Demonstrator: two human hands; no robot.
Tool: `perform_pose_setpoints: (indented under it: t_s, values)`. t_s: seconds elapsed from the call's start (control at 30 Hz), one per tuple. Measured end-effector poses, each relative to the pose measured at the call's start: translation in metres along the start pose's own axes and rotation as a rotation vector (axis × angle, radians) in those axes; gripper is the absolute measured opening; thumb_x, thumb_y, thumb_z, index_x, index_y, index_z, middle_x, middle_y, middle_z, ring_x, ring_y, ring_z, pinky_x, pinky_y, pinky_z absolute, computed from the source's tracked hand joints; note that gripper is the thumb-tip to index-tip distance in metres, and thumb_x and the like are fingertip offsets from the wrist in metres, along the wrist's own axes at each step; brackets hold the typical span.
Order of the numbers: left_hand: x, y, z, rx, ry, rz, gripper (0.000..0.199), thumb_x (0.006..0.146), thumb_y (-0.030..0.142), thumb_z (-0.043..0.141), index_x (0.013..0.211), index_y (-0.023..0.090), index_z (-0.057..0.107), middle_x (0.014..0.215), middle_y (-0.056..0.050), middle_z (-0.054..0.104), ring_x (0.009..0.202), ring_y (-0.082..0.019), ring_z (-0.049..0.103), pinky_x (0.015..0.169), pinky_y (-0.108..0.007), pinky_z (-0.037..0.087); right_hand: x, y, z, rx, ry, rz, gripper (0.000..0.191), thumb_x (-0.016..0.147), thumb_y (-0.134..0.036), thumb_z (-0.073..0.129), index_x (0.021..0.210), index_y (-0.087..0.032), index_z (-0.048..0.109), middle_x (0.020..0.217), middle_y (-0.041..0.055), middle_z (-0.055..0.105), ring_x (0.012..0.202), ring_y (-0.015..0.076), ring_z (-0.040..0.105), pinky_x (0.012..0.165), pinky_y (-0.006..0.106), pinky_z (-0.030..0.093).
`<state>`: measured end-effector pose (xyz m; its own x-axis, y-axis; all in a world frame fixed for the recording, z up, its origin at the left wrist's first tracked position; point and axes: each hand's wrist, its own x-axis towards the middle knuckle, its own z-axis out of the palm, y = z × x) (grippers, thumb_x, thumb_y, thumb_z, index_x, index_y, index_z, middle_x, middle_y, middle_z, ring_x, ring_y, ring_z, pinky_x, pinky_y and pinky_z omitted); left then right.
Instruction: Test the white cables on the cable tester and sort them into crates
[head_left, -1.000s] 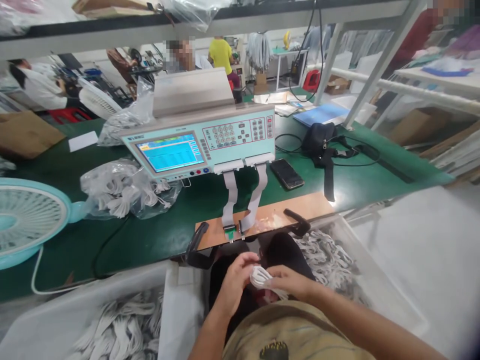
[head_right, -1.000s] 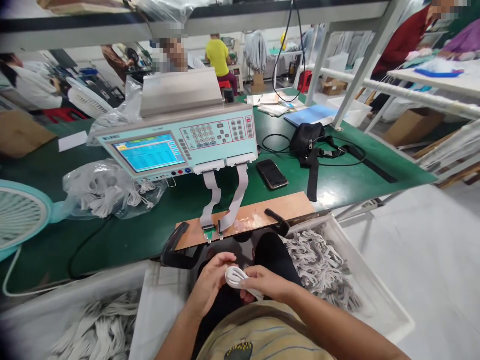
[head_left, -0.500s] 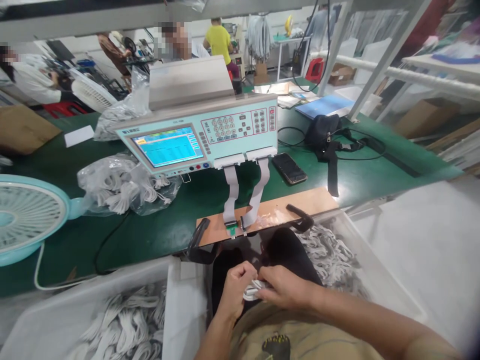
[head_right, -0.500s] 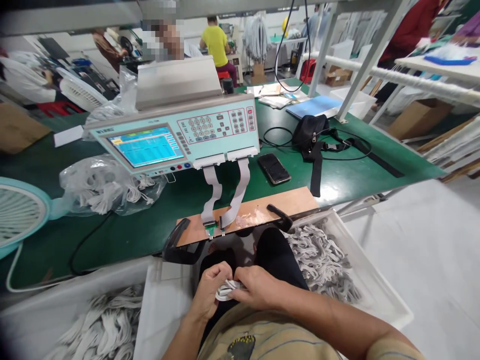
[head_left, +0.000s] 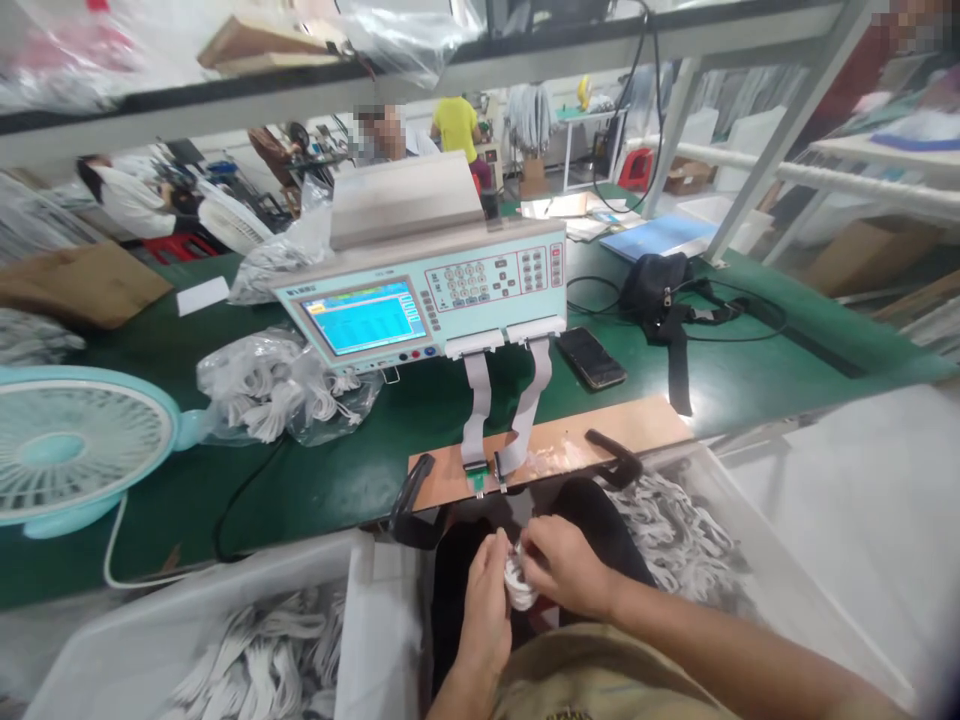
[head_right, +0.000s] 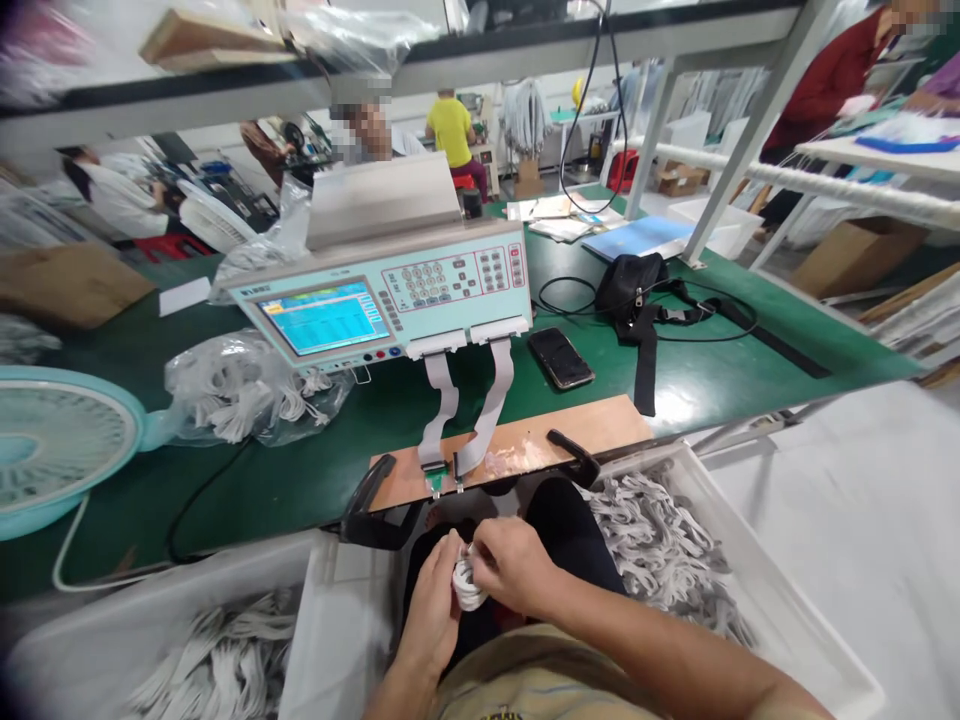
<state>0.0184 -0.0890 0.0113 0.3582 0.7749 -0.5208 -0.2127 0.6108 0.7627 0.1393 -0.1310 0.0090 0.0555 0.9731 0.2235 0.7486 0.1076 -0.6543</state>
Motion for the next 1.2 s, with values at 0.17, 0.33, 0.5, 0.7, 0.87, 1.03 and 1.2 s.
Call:
perform_pose_setpoints:
  t_s: [0.17,0.33,0.5,0.7,0.87,1.03,1.2]
  values:
    - [0.015,0.014,0.002,0.023,0.009,0.068,0.032,0.07,0.043,0.069,0.068,0.015,0.052,0.057,0.006,0.048,0.05,-0.006,0.044,0.046,-0.015,0.038,0.022,0.002,0.005,0.507,0.154,0.3,0.01,0.08,-0.022,0.046,0.07,-0.02,0.044,0.061,-0.0047,0.043,0.056,0.011,0.04,0.055,0.023,0.034]
    - [0.021,0.02,0.0,0.163,-0.053,0.089,0.03,0.072,0.043,0.066,0.069,0.014,0.056,0.056,0.004,0.052,0.049,-0.008,0.046,0.041,-0.016,0.039,0.03,0.007,0.011,0.664,0.317,0.368,0.017,0.081,-0.031,0.049,0.07,-0.02,0.043,0.064,-0.0048,0.04,0.058,0.0108,0.038,0.054,0.022,0.033]
    - [0.021,0.017,-0.008,0.204,-0.123,0.079,0.027,0.072,0.039,0.067,0.067,0.014,0.058,0.056,0.003,0.054,0.048,-0.009,0.048,0.04,-0.018,0.042,0.028,0.013,0.01,0.808,0.205,0.431,0.02,0.077,-0.038,0.057,0.075,-0.019,0.05,0.062,-0.005,0.046,0.056,0.0106,0.042,0.054,0.023,0.035]
    - [0.026,0.015,-0.011,0.114,-0.05,0.097,0.027,0.07,0.039,0.069,0.075,0.013,0.063,0.056,0.004,0.055,0.048,-0.008,0.048,0.04,-0.017,0.041,0.037,0.011,0.015,0.999,0.146,0.583,0.033,0.065,-0.046,0.068,0.063,-0.017,0.052,0.052,-0.0053,0.05,0.046,0.009,0.042,0.046,0.022,0.034]
    - [0.027,0.021,-0.011,0.029,-0.029,0.079,0.027,0.068,0.037,0.072,0.078,0.013,0.064,0.056,0.004,0.055,0.047,-0.008,0.048,0.039,-0.016,0.041,0.047,0.002,0.016,1.019,0.257,0.651,0.033,0.06,-0.045,0.072,0.061,-0.016,0.055,0.049,-0.0047,0.052,0.044,0.0092,0.043,0.043,0.022,0.035]
    - [0.029,0.027,-0.012,0.01,-0.056,0.065,0.028,0.066,0.035,0.073,0.081,0.012,0.065,0.056,0.004,0.055,0.047,-0.007,0.047,0.039,-0.015,0.041,0.049,-0.006,0.016,1.039,0.297,0.687,0.034,0.058,-0.046,0.073,0.059,-0.016,0.057,0.048,-0.0028,0.056,0.043,0.0108,0.046,0.043,0.023,0.037]
    - [0.035,0.03,-0.02,0.132,-0.065,0.106,0.03,0.07,0.039,0.069,0.083,0.012,0.066,0.055,0.004,0.053,0.047,-0.008,0.047,0.04,-0.016,0.042,0.049,-0.01,0.018,1.046,0.333,0.695,0.031,0.059,-0.043,0.073,0.058,-0.016,0.058,0.049,-0.0018,0.058,0.044,0.0119,0.049,0.044,0.024,0.037]
